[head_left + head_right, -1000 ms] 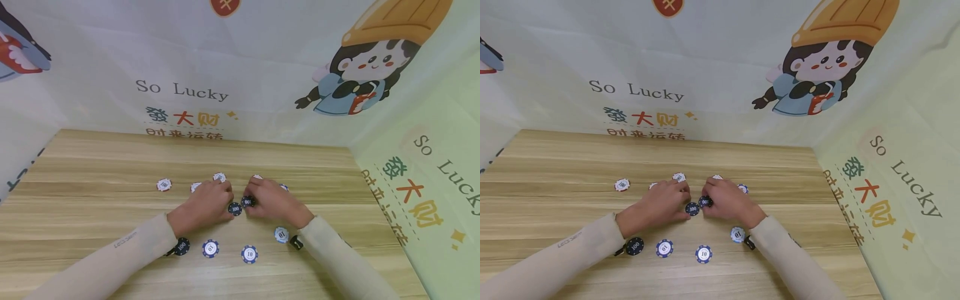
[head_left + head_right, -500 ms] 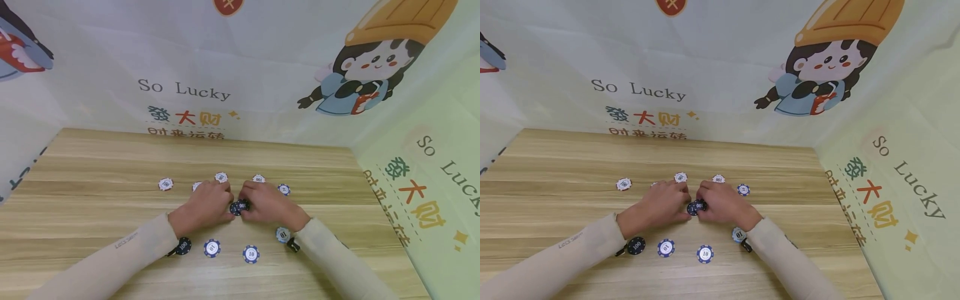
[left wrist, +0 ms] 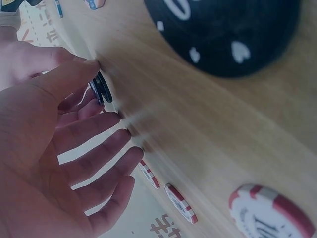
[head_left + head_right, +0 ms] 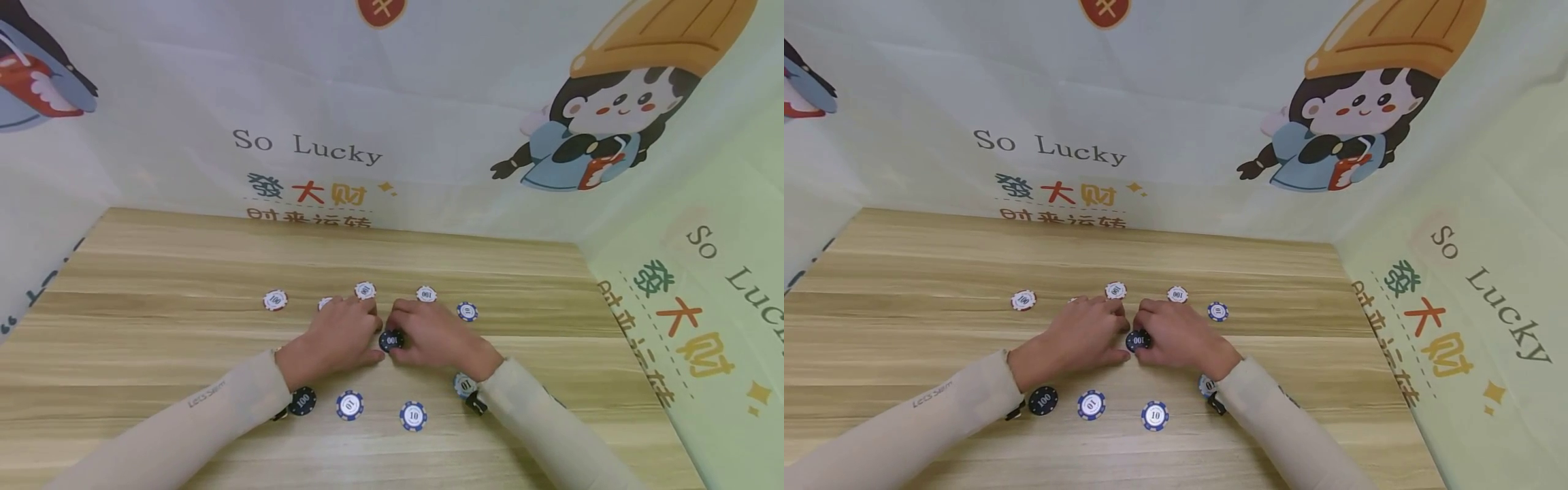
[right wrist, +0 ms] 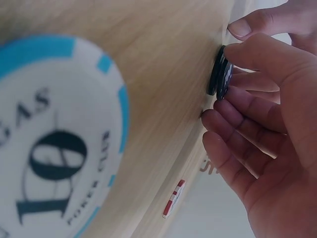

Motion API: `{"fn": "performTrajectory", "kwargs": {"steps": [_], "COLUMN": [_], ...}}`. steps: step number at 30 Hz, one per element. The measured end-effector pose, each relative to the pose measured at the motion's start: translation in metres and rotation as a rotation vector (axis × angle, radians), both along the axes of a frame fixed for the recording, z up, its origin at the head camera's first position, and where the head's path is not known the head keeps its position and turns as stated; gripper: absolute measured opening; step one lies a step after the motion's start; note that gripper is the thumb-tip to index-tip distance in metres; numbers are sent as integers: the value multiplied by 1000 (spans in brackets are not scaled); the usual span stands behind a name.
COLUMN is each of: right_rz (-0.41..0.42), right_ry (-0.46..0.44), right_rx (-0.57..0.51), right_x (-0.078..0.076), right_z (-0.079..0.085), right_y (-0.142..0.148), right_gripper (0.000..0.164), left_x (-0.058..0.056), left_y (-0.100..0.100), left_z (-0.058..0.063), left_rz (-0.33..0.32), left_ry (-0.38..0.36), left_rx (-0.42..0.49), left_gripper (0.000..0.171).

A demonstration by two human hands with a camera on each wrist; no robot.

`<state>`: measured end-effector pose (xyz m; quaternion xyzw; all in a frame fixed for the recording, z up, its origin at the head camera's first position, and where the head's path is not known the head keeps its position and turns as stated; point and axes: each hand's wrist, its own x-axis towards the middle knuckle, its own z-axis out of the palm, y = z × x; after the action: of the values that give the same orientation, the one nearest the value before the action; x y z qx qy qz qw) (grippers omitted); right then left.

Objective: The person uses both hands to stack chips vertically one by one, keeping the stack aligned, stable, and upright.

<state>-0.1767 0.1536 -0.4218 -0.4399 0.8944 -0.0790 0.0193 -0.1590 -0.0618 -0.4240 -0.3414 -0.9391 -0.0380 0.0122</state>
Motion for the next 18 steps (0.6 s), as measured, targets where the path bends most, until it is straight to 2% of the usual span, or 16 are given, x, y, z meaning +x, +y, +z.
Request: {"fn": "performTrajectory", "kwargs": {"steps": [18], "right_rz": [-4], "right_ry": [-7], "right_rx": [29], "right_x": [0], "right_z": [0], "right_y": [-3], "right_gripper": [36], "left_x": [2], "left_y": [0], "left_z": [-2], "left_rz": [-6], "left_ry": [40], "left_rx": [-14], "left_gripper": [47]}}
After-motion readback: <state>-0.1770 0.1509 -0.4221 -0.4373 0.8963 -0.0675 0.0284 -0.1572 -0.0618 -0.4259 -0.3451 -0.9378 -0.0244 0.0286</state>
